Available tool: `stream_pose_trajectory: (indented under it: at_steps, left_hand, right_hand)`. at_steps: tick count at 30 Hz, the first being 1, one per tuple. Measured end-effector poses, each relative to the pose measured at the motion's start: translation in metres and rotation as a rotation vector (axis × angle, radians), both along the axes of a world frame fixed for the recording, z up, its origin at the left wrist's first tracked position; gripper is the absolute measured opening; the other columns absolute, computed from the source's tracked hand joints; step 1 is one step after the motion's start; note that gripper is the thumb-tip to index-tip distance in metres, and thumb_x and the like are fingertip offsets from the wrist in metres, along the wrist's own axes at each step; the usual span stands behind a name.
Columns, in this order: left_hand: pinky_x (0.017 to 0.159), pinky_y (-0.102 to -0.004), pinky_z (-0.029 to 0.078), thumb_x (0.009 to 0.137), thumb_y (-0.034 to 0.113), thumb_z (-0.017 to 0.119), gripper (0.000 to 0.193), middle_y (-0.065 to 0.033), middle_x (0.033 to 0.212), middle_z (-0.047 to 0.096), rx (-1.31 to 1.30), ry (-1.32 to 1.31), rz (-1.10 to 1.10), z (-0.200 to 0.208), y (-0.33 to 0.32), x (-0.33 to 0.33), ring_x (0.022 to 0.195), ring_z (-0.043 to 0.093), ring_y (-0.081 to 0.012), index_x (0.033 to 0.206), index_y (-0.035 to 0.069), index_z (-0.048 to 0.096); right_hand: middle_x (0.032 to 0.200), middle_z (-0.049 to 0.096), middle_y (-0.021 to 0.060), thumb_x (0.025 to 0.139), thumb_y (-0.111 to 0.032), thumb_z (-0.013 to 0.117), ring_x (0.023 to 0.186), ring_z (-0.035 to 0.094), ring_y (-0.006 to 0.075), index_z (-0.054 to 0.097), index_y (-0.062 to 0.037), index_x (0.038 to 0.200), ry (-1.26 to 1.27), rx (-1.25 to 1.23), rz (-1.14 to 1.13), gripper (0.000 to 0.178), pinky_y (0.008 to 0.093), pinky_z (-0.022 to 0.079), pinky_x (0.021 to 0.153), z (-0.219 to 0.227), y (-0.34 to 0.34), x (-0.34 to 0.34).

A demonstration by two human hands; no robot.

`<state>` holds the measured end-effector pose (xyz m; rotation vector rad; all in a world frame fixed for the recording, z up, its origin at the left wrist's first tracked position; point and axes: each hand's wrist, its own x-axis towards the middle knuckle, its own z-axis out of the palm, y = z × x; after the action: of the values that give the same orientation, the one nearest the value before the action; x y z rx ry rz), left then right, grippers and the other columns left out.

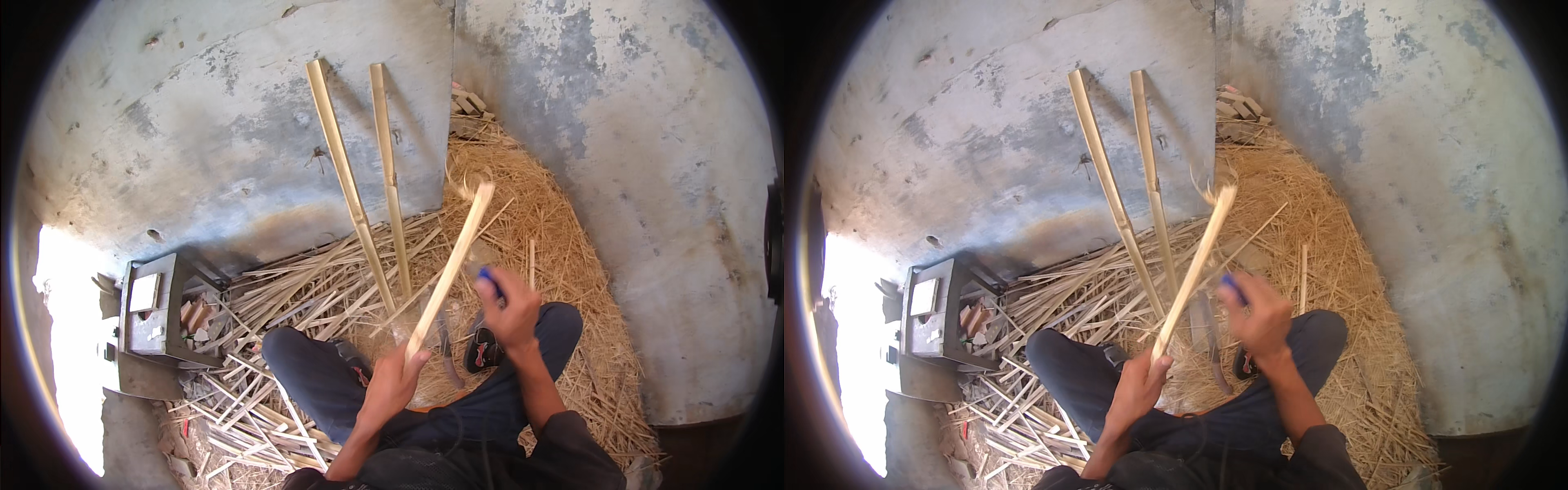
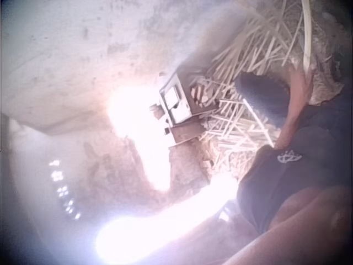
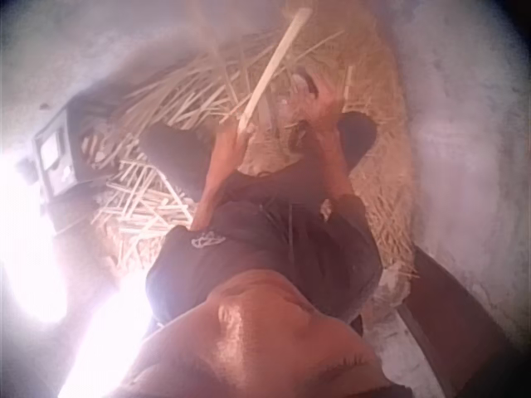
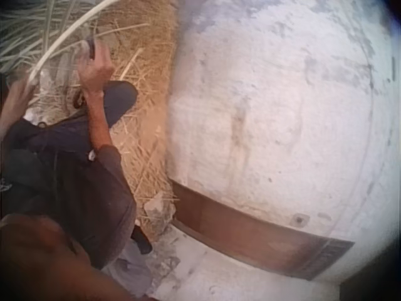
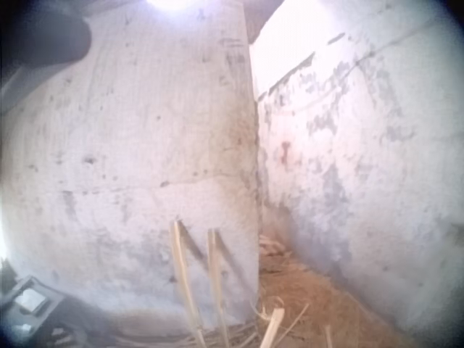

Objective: The person sits on a straw-covered floor and uses a knife to shave thin strips from a long bamboo pole. They hold the pole with their left hand and scrape the blade along its length with their right hand, creating a pile of wood shavings.

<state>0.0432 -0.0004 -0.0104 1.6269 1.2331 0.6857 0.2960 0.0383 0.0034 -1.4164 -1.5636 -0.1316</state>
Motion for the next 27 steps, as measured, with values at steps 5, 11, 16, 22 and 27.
stream_pose_trajectory:
  at_steps: [5, 11, 16, 22, 27]
  left_hand:
    - [0.069, -0.0508, 0.050, 0.115, 0.035, 0.062, 0.041, -0.0266, 0.078, 0.062, -0.138, -0.035, 0.010, -0.023, -0.010, -0.020, 0.072, 0.059, -0.0496, 0.117, -0.005, 0.067]
    - [0.070, -0.0508, 0.051, 0.113, 0.034, 0.066, 0.040, -0.0268, 0.080, 0.065, 0.012, -0.011, 0.054, -0.009, 0.005, -0.015, 0.075, 0.063, -0.0509, 0.118, -0.005, 0.067]
    - [0.070, -0.0498, 0.052, 0.112, 0.038, 0.067, 0.044, -0.0250, 0.080, 0.067, 0.125, -0.049, 0.059, 0.005, 0.009, 0.002, 0.076, 0.065, -0.0466, 0.119, -0.005, 0.066]
    - [0.068, -0.0499, 0.052, 0.113, 0.047, 0.063, 0.052, -0.0241, 0.080, 0.069, 0.208, 0.005, 0.065, 0.002, 0.008, 0.005, 0.074, 0.068, -0.0468, 0.117, -0.004, 0.065]
    - [0.066, -0.0482, 0.051, 0.116, 0.051, 0.056, 0.056, -0.0230, 0.076, 0.066, 0.177, 0.016, 0.098, 0.012, 0.009, 0.007, 0.071, 0.068, -0.0469, 0.111, -0.004, 0.065]
  right_hand:
    - [0.094, 0.079, 0.0147, 0.101, -0.030, 0.081, 0.079, 0.077, 0.0275, 0.079, -0.0003, 0.108, 0.068, 0.021, -0.013, 0.030, 0.0369, 0.060, 0.069, 0.021, 0.013, 0.033]
    - [0.088, 0.075, 0.0081, 0.097, -0.034, 0.084, 0.070, 0.074, 0.0250, 0.080, -0.0069, 0.108, -0.068, -0.070, 0.288, 0.029, 0.0362, 0.058, 0.061, -0.019, -0.014, 0.004]
    - [0.081, 0.070, 0.0041, 0.092, -0.035, 0.087, 0.066, 0.072, 0.0244, 0.080, -0.0109, 0.109, -0.091, -0.103, 0.408, 0.031, 0.0368, 0.055, 0.057, -0.018, -0.031, -0.035]
    - [0.081, 0.069, 0.0030, 0.092, -0.033, 0.087, 0.064, 0.071, 0.0227, 0.080, -0.0112, 0.110, -0.111, -0.095, 0.392, 0.030, 0.0361, 0.055, 0.057, -0.018, -0.031, -0.043]
    - [0.079, 0.067, 0.0026, 0.093, -0.036, 0.086, 0.063, 0.069, 0.0224, 0.080, -0.0115, 0.110, -0.164, -0.079, 0.328, 0.031, 0.0356, 0.055, 0.057, -0.015, -0.029, -0.043]
